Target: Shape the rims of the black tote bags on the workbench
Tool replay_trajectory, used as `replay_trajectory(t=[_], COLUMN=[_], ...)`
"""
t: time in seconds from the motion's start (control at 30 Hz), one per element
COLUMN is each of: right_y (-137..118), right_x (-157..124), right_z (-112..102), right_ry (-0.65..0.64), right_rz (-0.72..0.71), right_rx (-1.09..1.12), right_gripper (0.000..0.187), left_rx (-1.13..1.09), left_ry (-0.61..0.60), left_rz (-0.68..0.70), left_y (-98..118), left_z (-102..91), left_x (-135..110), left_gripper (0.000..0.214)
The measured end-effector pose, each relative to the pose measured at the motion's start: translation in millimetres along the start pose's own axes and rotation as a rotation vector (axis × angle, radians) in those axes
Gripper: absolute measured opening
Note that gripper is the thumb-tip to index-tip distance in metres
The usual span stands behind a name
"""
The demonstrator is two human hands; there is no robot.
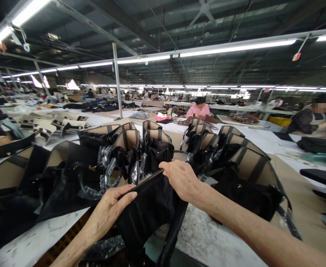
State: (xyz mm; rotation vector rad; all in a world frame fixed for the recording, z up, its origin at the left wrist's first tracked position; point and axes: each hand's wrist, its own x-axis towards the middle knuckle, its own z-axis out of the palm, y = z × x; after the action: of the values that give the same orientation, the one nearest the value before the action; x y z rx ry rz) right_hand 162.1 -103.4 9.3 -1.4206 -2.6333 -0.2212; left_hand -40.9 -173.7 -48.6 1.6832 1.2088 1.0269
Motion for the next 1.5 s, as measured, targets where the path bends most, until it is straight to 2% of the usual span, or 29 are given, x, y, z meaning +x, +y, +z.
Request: replay_trajectory(t=[0.33,0.6,0.8,0.97,1.37,1.5], right_y=[0,0,2,3,3,2], right_x=[2,3,4,4,6,5], right_z=[-1,-1,-1,0,0,-3], right_ry=[-0.004,-0.005,-0.022,-0.012,-0.006,0.01], right_rz=[0.046,0.045,0.014,0.024,0.034,0.026], right_rx=[0.05,0.064,0.085,0.082,0.119,0.136], right_gripper=[0.022,0.021,0.022,0.021,0.02,0.017], left_rx=[0.013,-0.109,-0.199,-0.108,0.011,0.039], left_ry=[0.013,0.064,0.042,0.087,0.138,0.117], left_rz=[-0.003,-0.066,-0.116,-0.037,0.023,0.025], left_y=[-1,5,1,1,4,4], left_z=[3.3,7.1,8.3,8.4,11.8,9.4], left_x=[0,0,-2,-1,-1,0], left_gripper=[0.032,0.031,0.034,0.034,0.033,0.031])
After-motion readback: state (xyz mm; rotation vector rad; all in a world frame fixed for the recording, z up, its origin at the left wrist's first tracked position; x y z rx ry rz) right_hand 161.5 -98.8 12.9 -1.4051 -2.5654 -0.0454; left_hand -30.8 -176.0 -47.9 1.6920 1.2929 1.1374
